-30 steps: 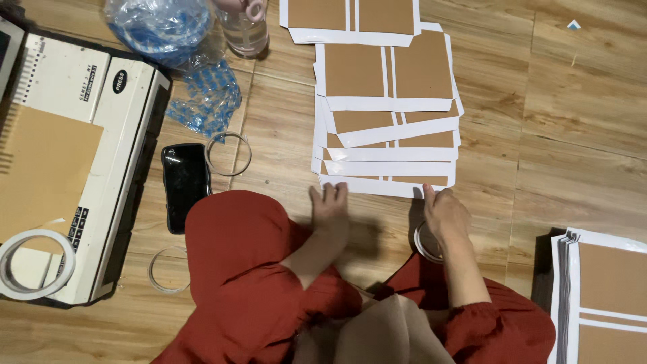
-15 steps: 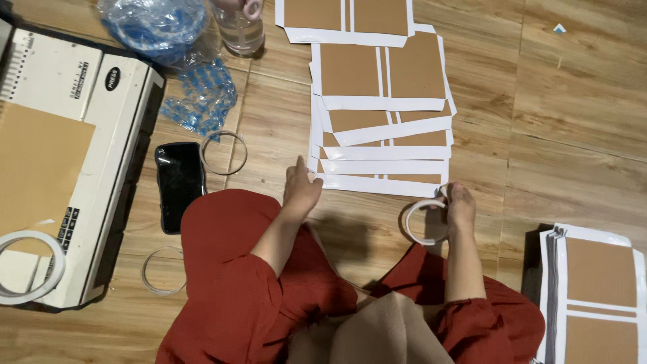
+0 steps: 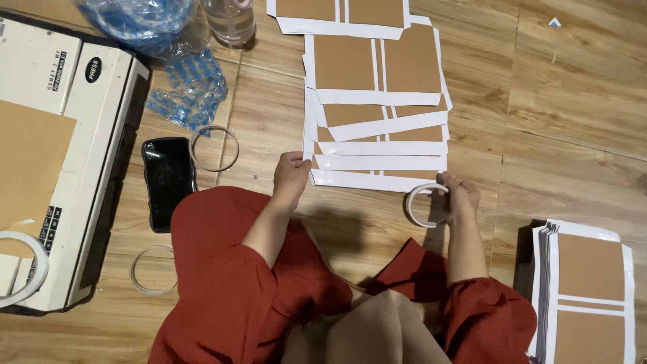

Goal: The person sits on the floor and applies strips of white tape to the edges of rectangular cardboard pieces. They tear the tape by hand and press it down to secure the cardboard pieces together in a stack.

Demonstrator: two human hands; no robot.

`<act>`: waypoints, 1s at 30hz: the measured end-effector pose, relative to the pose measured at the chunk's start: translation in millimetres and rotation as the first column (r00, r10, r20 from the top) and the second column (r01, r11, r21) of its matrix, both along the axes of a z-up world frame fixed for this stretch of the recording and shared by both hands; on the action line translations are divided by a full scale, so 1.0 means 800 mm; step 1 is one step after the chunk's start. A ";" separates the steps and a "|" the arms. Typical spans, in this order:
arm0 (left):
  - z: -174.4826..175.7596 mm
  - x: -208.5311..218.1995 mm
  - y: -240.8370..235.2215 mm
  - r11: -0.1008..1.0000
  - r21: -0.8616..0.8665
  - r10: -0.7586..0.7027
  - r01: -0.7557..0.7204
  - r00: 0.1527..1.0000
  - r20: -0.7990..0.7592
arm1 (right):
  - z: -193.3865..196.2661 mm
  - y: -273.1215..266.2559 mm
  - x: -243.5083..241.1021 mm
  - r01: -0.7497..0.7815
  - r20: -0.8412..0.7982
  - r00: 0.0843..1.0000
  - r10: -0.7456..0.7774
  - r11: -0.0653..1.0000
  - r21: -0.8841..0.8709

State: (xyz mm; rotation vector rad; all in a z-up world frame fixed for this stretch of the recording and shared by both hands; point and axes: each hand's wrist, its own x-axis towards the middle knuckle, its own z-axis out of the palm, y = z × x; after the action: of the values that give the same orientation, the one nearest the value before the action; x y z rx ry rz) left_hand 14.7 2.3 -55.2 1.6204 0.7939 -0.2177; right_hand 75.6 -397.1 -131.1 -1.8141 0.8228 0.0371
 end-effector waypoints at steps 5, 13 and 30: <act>0.016 0.008 0.003 0.948 -0.261 0.196 -0.181 0.980 0.034 | 0.085 0.048 -0.003 -0.007 -0.202 0.978 0.051 0.977 0.212; -0.013 0.032 0.008 0.985 -0.104 0.150 -0.136 0.978 0.144 | 0.117 0.071 0.032 -0.032 0.023 0.999 0.029 0.990 0.138; 0.095 0.006 -0.020 0.874 0.471 -0.280 0.117 0.914 0.293 | 0.152 0.095 0.056 -0.010 -0.036 0.999 0.019 0.970 0.243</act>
State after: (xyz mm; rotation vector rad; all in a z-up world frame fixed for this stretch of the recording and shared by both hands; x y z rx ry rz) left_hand 19.4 -13.9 20.9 2.1064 0.4057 0.1226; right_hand 120.7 -321.5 -9.2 -1.5927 0.7952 0.1751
